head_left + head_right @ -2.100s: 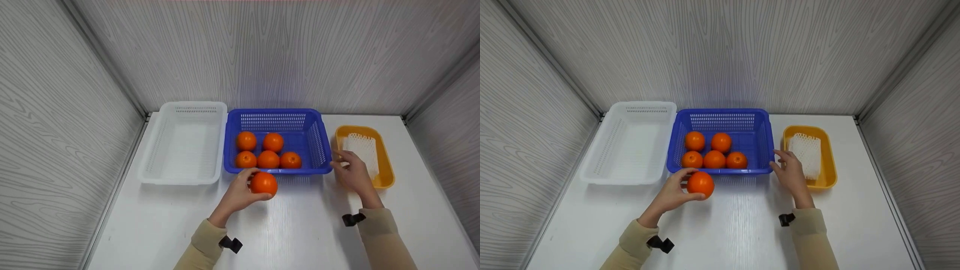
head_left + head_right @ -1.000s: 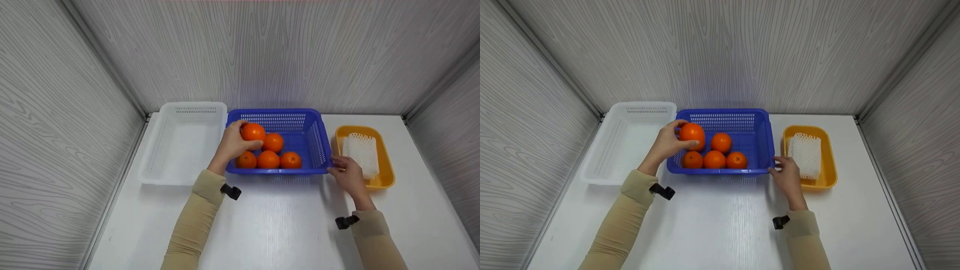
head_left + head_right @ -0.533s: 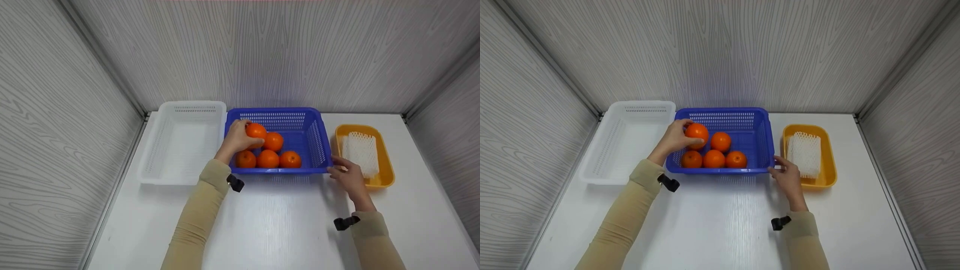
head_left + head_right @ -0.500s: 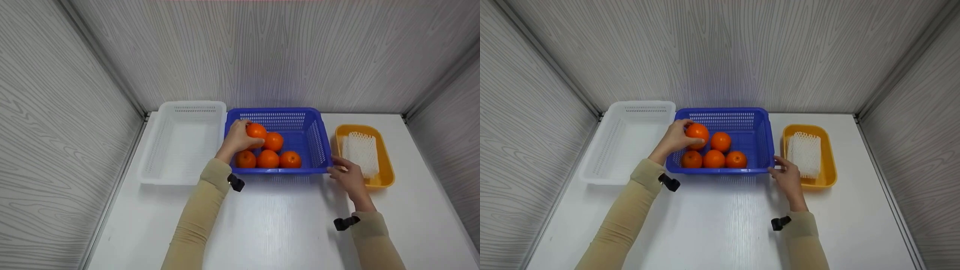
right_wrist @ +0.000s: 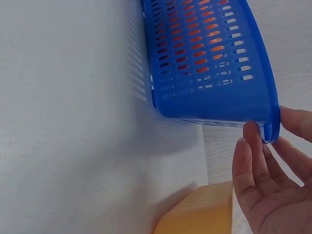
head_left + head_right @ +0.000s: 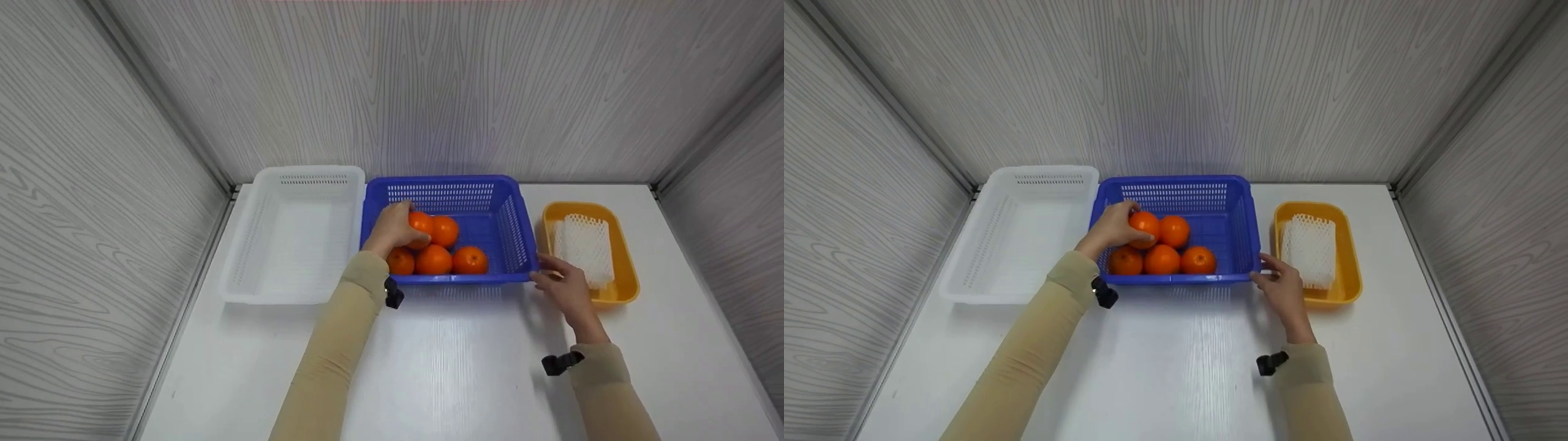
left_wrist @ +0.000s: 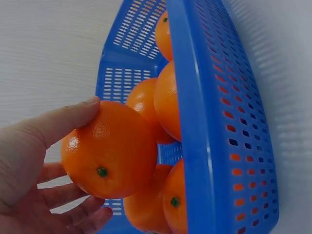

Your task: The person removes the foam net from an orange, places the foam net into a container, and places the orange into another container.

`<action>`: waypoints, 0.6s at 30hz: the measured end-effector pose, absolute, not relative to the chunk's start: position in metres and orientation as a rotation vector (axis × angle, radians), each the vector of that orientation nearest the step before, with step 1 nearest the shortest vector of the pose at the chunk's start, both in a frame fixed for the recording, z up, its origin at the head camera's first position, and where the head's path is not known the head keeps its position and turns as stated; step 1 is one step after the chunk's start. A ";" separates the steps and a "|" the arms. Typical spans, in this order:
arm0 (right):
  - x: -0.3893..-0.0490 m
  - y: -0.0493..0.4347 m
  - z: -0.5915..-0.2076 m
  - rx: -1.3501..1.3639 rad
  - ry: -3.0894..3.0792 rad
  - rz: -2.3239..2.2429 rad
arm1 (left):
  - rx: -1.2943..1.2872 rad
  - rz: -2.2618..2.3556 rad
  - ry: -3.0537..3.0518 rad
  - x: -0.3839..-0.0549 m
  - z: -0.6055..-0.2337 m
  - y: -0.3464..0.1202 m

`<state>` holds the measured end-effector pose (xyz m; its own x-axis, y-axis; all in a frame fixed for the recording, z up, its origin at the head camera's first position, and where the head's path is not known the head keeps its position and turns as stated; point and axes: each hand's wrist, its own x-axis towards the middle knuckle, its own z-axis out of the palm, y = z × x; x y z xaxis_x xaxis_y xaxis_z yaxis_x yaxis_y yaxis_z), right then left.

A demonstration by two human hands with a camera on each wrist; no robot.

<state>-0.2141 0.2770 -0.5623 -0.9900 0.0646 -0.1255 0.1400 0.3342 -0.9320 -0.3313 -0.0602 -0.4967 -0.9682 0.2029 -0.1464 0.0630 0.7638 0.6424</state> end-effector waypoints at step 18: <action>-0.215 0.276 -0.563 0.189 2.558 -1.715 | 0.382 0.606 2.780 -0.340 -0.513 -0.055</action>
